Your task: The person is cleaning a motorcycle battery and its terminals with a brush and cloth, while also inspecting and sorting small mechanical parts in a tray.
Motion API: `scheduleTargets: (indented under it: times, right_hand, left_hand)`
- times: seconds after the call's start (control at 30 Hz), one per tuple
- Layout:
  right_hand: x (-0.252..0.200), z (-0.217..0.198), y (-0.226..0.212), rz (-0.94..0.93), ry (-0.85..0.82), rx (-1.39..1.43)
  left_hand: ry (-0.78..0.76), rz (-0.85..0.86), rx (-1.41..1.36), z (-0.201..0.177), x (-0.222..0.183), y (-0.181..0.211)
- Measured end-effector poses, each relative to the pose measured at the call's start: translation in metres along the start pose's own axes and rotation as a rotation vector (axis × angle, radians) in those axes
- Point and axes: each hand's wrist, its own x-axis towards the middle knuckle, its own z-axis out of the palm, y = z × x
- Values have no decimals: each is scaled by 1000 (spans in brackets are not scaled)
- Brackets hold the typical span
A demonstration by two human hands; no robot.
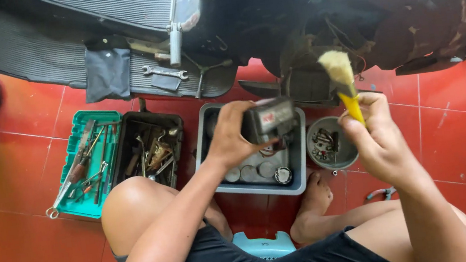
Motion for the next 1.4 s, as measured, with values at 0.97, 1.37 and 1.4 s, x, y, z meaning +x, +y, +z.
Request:
scheduleTargets:
  times: [0.97, 1.37, 1.4]
  right_hand:
    - [-30, 65, -34, -117, 255, -35]
    - [-3, 29, -2, -277, 387, -166]
    - [-4, 21, -2, -276, 405, -208]
  left_hand:
    - [-45, 97, 61, 2, -8, 12]
    - [3, 146, 4, -7, -8, 35]
    - [7, 152, -1, -9, -5, 36]
